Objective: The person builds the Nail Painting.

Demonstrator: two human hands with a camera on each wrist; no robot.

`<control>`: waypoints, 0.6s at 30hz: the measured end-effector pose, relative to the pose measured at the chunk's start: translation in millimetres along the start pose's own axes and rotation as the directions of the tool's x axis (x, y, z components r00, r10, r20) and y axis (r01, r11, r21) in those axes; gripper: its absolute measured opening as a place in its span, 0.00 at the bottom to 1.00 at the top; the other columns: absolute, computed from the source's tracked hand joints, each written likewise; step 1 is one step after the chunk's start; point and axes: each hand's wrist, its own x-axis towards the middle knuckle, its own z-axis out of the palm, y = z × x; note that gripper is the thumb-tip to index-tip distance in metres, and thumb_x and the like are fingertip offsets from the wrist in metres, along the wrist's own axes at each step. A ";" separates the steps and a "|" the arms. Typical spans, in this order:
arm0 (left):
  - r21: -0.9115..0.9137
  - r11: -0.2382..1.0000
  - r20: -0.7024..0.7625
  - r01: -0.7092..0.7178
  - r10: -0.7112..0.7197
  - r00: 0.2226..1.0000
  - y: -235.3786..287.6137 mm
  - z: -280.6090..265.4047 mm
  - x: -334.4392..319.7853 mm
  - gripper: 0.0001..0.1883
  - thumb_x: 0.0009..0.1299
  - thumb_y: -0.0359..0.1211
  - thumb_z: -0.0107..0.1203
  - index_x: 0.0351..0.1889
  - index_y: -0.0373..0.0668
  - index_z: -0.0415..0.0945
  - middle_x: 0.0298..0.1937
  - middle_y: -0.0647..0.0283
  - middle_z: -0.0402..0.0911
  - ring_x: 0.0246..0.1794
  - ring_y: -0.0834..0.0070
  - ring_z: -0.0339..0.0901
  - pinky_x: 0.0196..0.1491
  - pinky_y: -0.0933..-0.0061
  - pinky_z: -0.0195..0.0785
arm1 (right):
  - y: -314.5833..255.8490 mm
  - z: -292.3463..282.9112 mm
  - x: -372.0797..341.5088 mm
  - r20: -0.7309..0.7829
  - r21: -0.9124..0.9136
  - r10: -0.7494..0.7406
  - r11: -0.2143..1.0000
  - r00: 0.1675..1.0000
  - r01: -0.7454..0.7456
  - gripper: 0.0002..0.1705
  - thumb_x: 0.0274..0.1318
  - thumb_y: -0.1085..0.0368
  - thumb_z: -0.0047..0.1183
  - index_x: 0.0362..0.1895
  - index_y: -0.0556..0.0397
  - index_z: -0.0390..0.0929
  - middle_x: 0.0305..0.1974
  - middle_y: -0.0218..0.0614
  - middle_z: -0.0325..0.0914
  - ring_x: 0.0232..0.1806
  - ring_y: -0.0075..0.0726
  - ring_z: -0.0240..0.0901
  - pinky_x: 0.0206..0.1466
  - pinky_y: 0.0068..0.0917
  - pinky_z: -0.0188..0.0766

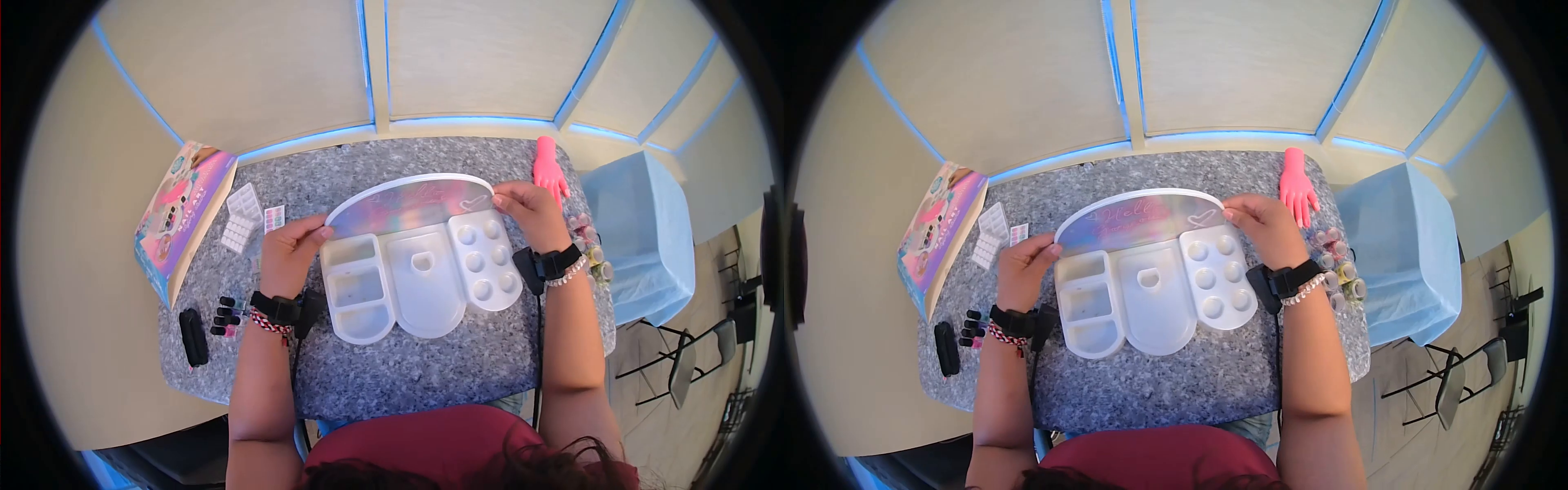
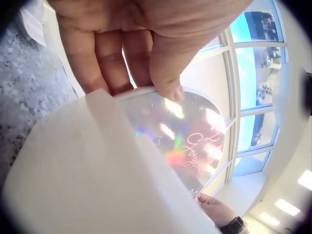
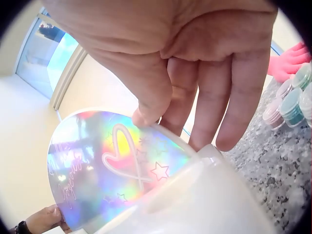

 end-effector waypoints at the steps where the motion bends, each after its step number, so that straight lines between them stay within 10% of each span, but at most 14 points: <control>1: -0.005 1.000 0.004 0.000 0.000 1.000 -1.3 -1.7 0.0 0.13 0.78 0.27 0.69 0.58 0.33 0.89 0.50 0.60 0.93 0.49 0.78 0.88 0.56 0.74 0.80 | -3.3 0.5 -0.4 0.003 -0.007 0.002 1.000 1.000 -0.002 0.12 0.75 0.65 0.65 0.54 0.59 0.91 0.44 0.32 0.92 0.48 0.23 0.83 0.56 0.27 0.78; 6: -0.073 0.997 0.020 0.032 -0.030 0.999 9.5 1.7 -10.5 0.12 0.79 0.27 0.69 0.56 0.32 0.88 0.48 0.63 0.92 0.47 0.80 0.86 0.55 0.75 0.79 | 5.0 -19.6 -4.2 -0.054 -0.039 -0.034 0.999 0.998 0.032 0.13 0.70 0.65 0.68 0.55 0.55 0.93 0.46 0.35 0.94 0.48 0.30 0.87 0.57 0.31 0.79; 11: -0.164 0.986 0.106 0.040 -0.023 0.994 13.8 -0.5 -19.2 0.15 0.80 0.27 0.66 0.61 0.32 0.85 0.54 0.60 0.91 0.54 0.77 0.86 0.60 0.72 0.79 | 11.6 -42.2 -5.3 -0.103 -0.638 -0.046 0.769 0.994 -0.030 0.15 0.59 0.65 0.74 0.51 0.44 0.95 0.49 0.37 0.94 0.48 0.45 0.86 0.58 0.41 0.79; 15: -0.335 0.942 0.100 -0.011 0.047 0.994 30.3 2.7 -18.9 0.17 0.81 0.27 0.65 0.66 0.33 0.82 0.61 0.58 0.89 0.61 0.74 0.85 0.67 0.68 0.77 | 6.5 -29.9 4.4 -0.170 -0.714 -0.143 0.699 0.975 -0.022 0.14 0.55 0.62 0.75 0.48 0.42 0.96 0.45 0.36 0.93 0.51 0.49 0.83 0.59 0.43 0.79; 18: -0.308 0.951 0.131 0.033 0.008 0.991 50.4 8.2 -21.4 0.17 0.81 0.27 0.64 0.67 0.34 0.83 0.61 0.59 0.89 0.62 0.74 0.84 0.68 0.68 0.75 | -12.2 -22.6 19.0 -0.110 -0.852 0.053 0.510 0.992 -0.122 0.08 0.56 0.59 0.69 0.41 0.38 0.96 0.40 0.35 0.92 0.57 0.52 0.82 0.60 0.52 0.80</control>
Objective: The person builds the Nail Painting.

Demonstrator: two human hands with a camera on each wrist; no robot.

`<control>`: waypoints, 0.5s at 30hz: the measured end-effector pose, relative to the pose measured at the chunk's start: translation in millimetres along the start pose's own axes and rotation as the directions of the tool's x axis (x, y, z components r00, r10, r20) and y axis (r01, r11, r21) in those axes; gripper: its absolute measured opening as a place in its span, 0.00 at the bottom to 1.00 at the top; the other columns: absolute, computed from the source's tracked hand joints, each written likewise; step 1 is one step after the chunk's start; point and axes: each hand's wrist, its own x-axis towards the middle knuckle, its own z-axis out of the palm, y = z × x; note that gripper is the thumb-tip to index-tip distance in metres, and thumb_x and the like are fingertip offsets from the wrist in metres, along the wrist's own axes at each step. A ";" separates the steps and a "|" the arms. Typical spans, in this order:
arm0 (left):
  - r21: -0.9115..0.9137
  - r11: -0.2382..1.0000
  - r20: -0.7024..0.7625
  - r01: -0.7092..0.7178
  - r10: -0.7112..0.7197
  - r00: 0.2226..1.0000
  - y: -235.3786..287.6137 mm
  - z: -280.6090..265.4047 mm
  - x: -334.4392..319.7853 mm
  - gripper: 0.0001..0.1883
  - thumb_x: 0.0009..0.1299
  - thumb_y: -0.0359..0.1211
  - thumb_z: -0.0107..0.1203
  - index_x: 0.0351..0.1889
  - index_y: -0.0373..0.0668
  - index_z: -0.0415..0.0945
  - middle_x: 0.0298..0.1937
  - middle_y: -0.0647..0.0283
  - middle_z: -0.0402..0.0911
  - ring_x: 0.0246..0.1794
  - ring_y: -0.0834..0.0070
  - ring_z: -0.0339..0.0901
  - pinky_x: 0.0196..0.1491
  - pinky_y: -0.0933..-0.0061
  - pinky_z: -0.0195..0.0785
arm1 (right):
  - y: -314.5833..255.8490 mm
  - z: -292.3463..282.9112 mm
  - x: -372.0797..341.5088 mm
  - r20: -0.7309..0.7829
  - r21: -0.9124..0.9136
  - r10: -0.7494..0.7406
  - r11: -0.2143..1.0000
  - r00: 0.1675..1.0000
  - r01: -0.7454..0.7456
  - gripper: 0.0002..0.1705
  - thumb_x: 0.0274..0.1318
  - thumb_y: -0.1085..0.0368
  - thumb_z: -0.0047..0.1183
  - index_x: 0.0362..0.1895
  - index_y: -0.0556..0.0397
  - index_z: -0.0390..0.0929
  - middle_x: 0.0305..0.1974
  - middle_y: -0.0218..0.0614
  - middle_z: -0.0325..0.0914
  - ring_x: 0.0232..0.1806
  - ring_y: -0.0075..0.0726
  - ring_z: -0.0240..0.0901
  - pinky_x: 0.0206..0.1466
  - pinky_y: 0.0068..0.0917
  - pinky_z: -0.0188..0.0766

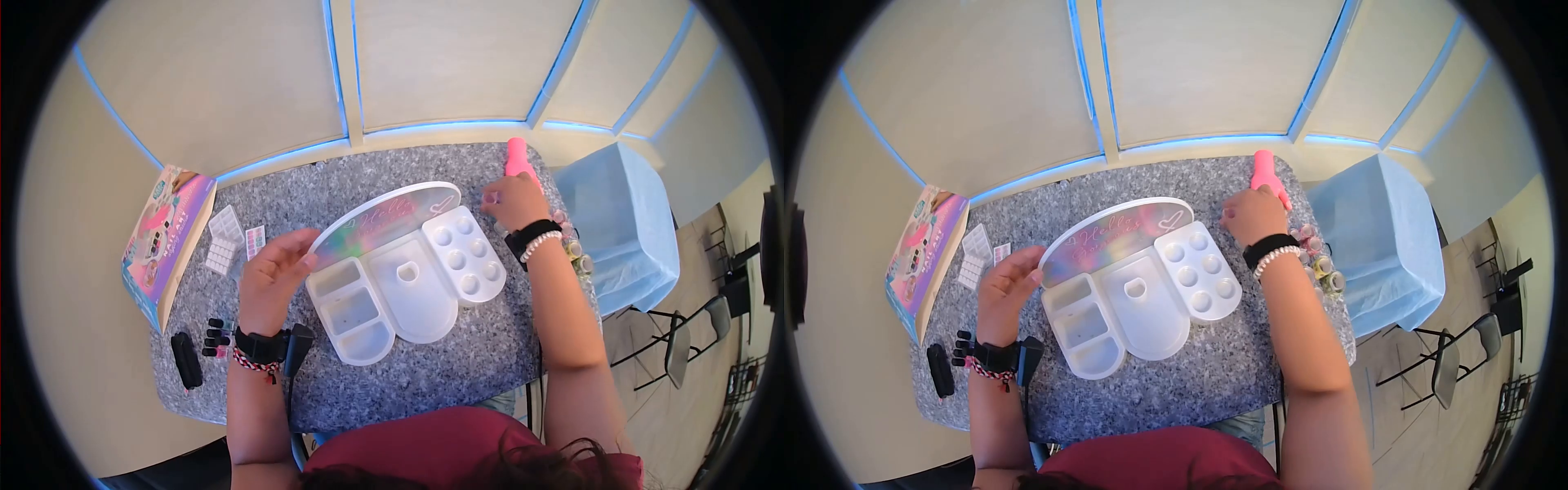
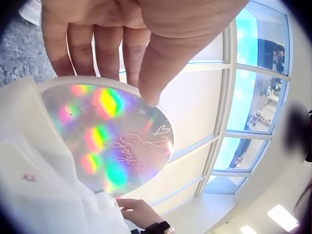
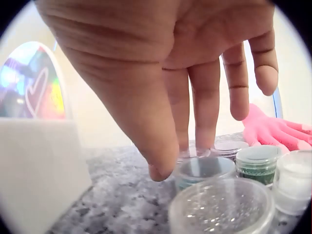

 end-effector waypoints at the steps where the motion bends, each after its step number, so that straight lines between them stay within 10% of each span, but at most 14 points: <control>1: -0.003 1.000 0.002 -0.003 0.003 1.000 2.0 3.5 -1.0 0.17 0.81 0.27 0.64 0.67 0.34 0.83 0.61 0.59 0.89 0.62 0.74 0.84 0.68 0.68 0.75 | 2.7 3.6 2.9 -0.003 -0.003 0.001 1.000 1.000 -0.001 0.08 0.56 0.59 0.69 0.41 0.38 0.96 0.40 0.35 0.92 0.57 0.52 0.82 0.60 0.52 0.80; 10: -0.016 0.999 -0.072 0.043 -0.044 0.996 5.4 21.1 -7.0 0.18 0.83 0.29 0.63 0.68 0.34 0.82 0.61 0.60 0.89 0.60 0.76 0.85 0.66 0.71 0.75 | -47.0 -36.5 -57.5 -0.037 0.567 -0.208 0.801 0.977 0.192 0.13 0.55 0.67 0.73 0.44 0.56 0.90 0.41 0.45 0.89 0.42 0.46 0.87 0.49 0.39 0.83; 15: -0.055 0.995 -0.081 0.089 -0.094 0.992 -6.0 18.0 -3.5 0.19 0.84 0.33 0.64 0.68 0.35 0.83 0.59 0.61 0.90 0.57 0.77 0.85 0.64 0.72 0.75 | -69.5 -14.9 -58.9 -0.111 0.530 -0.306 0.786 0.946 0.317 0.10 0.56 0.70 0.70 0.43 0.55 0.91 0.42 0.46 0.87 0.43 0.51 0.87 0.50 0.43 0.83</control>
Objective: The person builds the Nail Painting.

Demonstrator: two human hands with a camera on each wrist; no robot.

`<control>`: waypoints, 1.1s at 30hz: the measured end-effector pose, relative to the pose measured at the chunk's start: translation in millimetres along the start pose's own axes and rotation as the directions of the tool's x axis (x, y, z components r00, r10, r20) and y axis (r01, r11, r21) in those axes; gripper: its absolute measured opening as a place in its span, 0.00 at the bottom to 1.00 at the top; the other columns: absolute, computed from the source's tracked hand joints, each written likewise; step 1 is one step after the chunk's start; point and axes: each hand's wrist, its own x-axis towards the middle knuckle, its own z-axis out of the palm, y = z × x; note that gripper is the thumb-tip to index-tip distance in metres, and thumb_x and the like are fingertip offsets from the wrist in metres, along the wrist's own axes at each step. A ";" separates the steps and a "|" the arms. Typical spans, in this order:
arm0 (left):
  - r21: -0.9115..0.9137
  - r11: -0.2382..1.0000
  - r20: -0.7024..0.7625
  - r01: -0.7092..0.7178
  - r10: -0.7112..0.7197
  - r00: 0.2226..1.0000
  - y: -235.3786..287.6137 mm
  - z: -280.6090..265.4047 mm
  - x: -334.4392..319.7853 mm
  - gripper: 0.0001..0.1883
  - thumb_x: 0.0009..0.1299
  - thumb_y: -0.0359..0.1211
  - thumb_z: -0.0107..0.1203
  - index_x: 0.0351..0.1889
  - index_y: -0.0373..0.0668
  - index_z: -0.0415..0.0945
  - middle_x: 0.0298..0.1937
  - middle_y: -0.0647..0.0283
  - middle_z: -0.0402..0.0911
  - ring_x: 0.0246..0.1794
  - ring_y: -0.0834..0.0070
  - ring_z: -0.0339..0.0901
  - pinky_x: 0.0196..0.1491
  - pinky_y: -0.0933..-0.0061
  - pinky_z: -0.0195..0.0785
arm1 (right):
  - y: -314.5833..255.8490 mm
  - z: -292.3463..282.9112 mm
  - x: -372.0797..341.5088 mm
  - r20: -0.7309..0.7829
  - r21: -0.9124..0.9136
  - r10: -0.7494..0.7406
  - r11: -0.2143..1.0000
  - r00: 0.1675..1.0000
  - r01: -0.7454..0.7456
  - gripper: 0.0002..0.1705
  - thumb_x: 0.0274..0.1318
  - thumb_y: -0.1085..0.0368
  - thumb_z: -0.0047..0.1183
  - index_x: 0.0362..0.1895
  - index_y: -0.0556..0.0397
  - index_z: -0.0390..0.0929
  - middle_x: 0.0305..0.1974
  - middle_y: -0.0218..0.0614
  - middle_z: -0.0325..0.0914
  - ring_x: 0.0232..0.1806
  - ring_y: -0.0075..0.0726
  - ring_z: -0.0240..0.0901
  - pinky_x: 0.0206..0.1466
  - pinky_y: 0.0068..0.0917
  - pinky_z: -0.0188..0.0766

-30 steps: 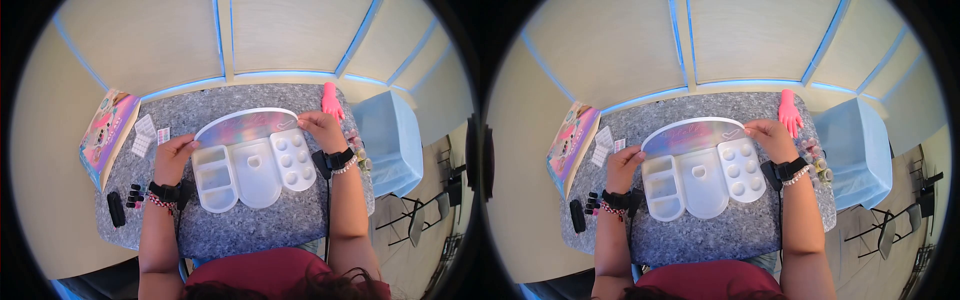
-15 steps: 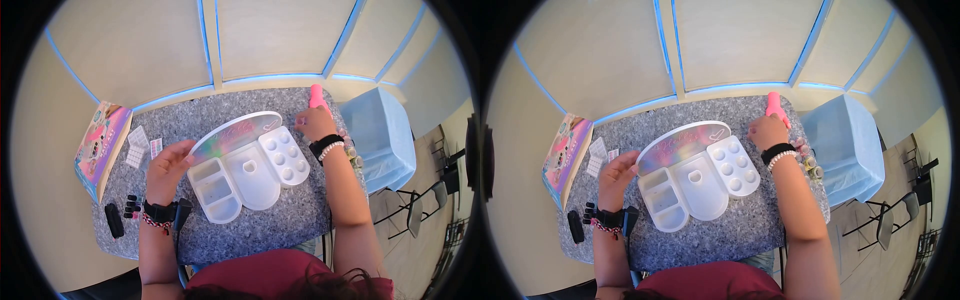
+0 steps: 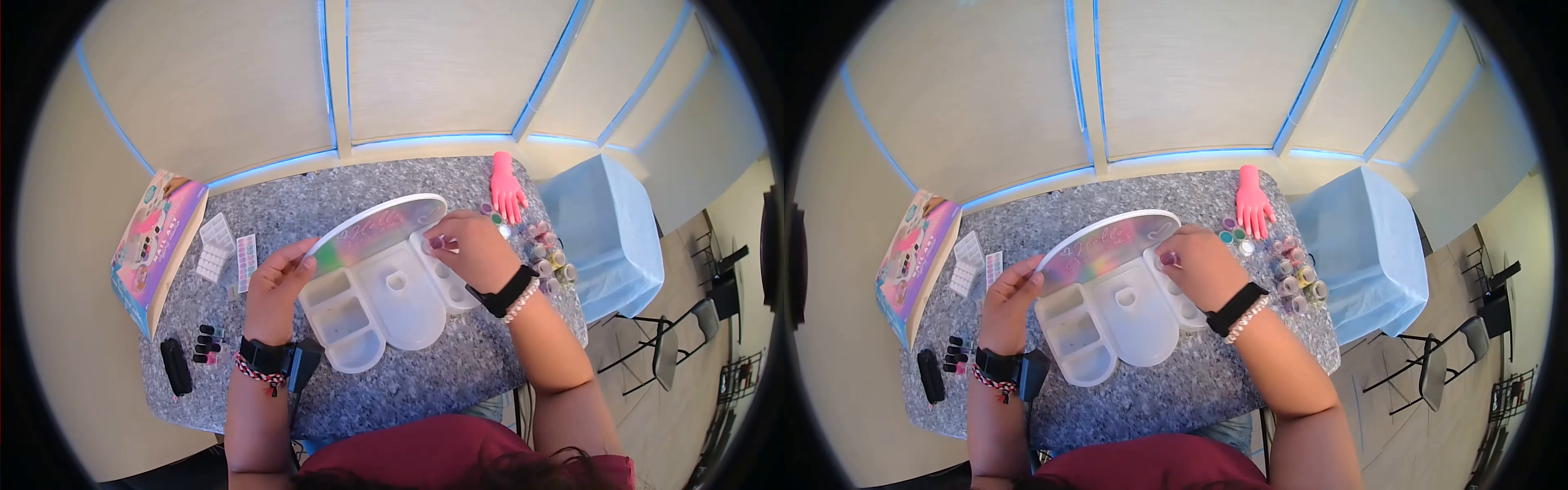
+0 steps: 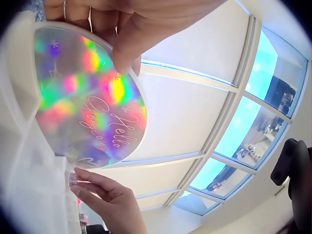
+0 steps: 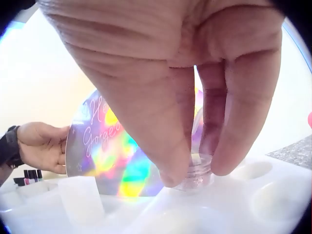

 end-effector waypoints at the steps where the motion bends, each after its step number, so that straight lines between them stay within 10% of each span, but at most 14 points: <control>1: 0.001 1.000 0.004 -0.003 0.003 1.000 -0.2 0.7 0.2 0.19 0.84 0.33 0.64 0.68 0.35 0.83 0.59 0.61 0.90 0.57 0.77 0.85 0.64 0.72 0.75 | 0.1 2.9 1.2 0.018 -0.045 -0.004 0.999 1.000 0.005 0.10 0.56 0.71 0.70 0.43 0.55 0.92 0.43 0.46 0.87 0.44 0.52 0.87 0.51 0.43 0.83; 10: -0.098 0.995 -0.019 -0.025 0.023 1.000 -9.3 1.5 -0.6 0.16 0.83 0.32 0.63 0.65 0.37 0.85 0.56 0.62 0.91 0.54 0.78 0.86 0.61 0.72 0.77 | 9.1 1.4 -1.8 0.038 -0.271 -0.113 0.955 0.993 0.119 0.12 0.60 0.68 0.70 0.49 0.51 0.93 0.48 0.43 0.89 0.47 0.48 0.87 0.54 0.40 0.84; 12: -0.124 0.992 -0.012 0.027 -0.029 1.000 -12.8 -2.3 0.3 0.16 0.83 0.31 0.63 0.66 0.38 0.84 0.57 0.64 0.90 0.58 0.78 0.83 0.65 0.72 0.74 | 28.3 -19.5 6.0 -0.041 -0.035 0.164 0.986 0.986 -0.165 0.12 0.59 0.62 0.71 0.47 0.43 0.96 0.45 0.41 0.92 0.45 0.52 0.89 0.55 0.44 0.84; 17: -0.121 0.992 -0.019 0.027 -0.030 0.999 -23.3 -9.2 2.4 0.16 0.83 0.32 0.64 0.66 0.38 0.84 0.56 0.64 0.90 0.55 0.78 0.85 0.61 0.72 0.76 | 97.5 -38.4 19.6 -0.273 -0.398 0.396 0.783 0.877 -0.478 0.16 0.57 0.55 0.75 0.49 0.41 0.96 0.44 0.42 0.93 0.49 0.52 0.90 0.57 0.47 0.84; 33: -0.258 0.950 0.017 0.177 -0.178 0.984 -61.3 -41.9 12.5 0.17 0.78 0.35 0.72 0.59 0.36 0.87 0.53 0.60 0.92 0.51 0.76 0.87 0.61 0.70 0.78 | 24.4 -19.1 -8.8 -0.070 -0.097 0.174 0.979 0.982 -0.180 0.15 0.56 0.62 0.75 0.46 0.55 0.93 0.42 0.36 0.92 0.43 0.35 0.83 0.51 0.34 0.81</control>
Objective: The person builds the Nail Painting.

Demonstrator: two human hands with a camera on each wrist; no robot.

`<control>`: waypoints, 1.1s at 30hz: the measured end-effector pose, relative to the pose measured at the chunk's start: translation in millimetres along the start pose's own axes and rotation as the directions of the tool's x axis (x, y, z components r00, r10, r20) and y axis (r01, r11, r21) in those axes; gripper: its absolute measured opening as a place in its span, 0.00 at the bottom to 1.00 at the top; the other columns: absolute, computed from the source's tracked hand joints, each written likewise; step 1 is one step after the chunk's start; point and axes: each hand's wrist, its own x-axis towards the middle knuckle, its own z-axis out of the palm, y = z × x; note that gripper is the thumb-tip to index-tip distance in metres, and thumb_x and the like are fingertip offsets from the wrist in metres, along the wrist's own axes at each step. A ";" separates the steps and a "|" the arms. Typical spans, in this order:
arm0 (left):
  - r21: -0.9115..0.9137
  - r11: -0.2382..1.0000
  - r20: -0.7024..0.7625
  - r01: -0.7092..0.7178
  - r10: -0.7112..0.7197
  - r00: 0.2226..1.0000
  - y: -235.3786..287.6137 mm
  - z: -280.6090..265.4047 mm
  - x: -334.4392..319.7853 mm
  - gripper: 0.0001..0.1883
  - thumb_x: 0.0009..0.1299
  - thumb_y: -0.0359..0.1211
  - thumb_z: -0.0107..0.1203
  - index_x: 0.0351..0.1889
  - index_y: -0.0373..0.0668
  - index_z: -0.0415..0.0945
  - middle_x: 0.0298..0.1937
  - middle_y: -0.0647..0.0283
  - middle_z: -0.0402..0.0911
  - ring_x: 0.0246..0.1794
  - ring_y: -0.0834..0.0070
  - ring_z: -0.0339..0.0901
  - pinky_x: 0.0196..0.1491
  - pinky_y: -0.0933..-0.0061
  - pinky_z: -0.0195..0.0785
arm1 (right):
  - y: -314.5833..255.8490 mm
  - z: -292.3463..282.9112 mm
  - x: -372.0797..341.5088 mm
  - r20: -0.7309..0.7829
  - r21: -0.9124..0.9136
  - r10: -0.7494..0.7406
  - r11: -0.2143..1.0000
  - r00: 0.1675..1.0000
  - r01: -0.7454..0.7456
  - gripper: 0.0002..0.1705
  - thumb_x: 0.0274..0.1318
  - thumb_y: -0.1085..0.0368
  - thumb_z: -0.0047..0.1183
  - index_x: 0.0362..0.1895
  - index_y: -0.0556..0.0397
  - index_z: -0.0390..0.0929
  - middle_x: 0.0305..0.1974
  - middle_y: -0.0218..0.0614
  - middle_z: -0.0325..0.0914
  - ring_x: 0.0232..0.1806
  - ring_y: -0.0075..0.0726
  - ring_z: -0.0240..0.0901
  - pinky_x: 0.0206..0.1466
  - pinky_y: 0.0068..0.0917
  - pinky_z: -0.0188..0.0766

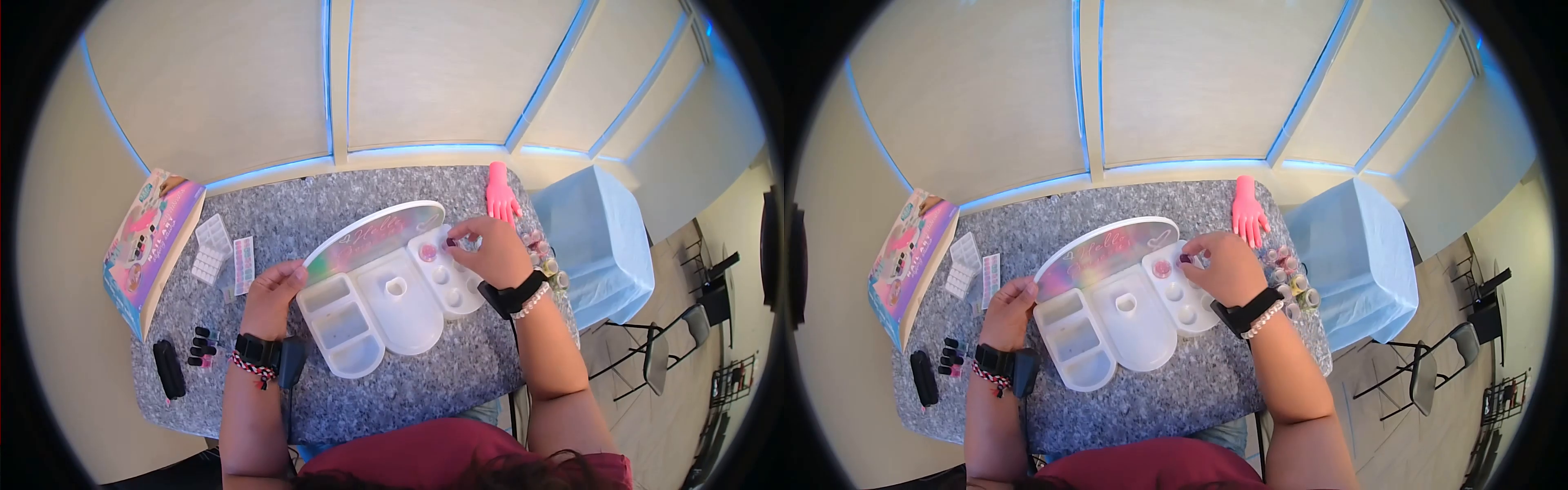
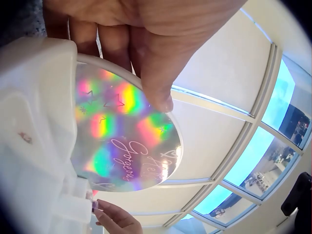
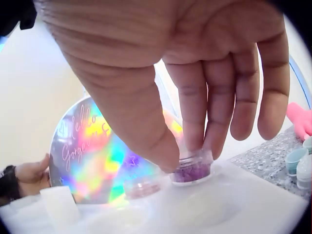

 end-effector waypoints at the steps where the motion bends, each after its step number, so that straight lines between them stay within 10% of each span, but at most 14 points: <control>1: -0.001 1.000 0.000 0.002 -0.002 1.000 -1.2 0.0 0.1 0.17 0.78 0.35 0.72 0.59 0.36 0.87 0.53 0.60 0.92 0.51 0.76 0.87 0.61 0.70 0.78 | -4.9 1.1 -0.6 -0.012 -0.052 -0.021 0.998 1.000 0.021 0.15 0.56 0.63 0.75 0.46 0.55 0.93 0.43 0.38 0.92 0.44 0.38 0.84 0.51 0.36 0.81; 14: 0.028 0.999 0.025 -0.034 0.033 0.999 2.6 2.3 -1.5 0.15 0.79 0.34 0.71 0.58 0.36 0.87 0.51 0.61 0.92 0.51 0.78 0.86 0.61 0.71 0.76 | 15.8 -9.9 1.7 0.017 0.059 -0.025 0.998 1.000 0.024 0.17 0.57 0.64 0.73 0.52 0.50 0.93 0.47 0.45 0.91 0.52 0.54 0.86 0.59 0.47 0.81; 18: 0.029 0.999 0.023 -0.046 0.045 0.999 0.6 1.8 -1.4 0.15 0.79 0.35 0.71 0.58 0.35 0.87 0.51 0.62 0.92 0.50 0.78 0.86 0.60 0.72 0.76 | 46.7 -26.2 7.0 -0.001 -0.235 0.149 0.961 0.989 -0.145 0.19 0.57 0.63 0.75 0.54 0.44 0.94 0.49 0.45 0.93 0.53 0.52 0.88 0.61 0.46 0.81; 33: 0.042 0.998 0.020 -0.046 0.046 0.999 -0.9 0.0 -1.6 0.14 0.80 0.33 0.69 0.57 0.34 0.86 0.52 0.61 0.91 0.52 0.78 0.85 0.63 0.72 0.75 | 35.8 -13.1 -0.6 -0.147 -0.054 0.060 0.996 0.987 -0.069 0.17 0.55 0.60 0.76 0.49 0.50 0.94 0.41 0.41 0.91 0.41 0.40 0.87 0.47 0.38 0.83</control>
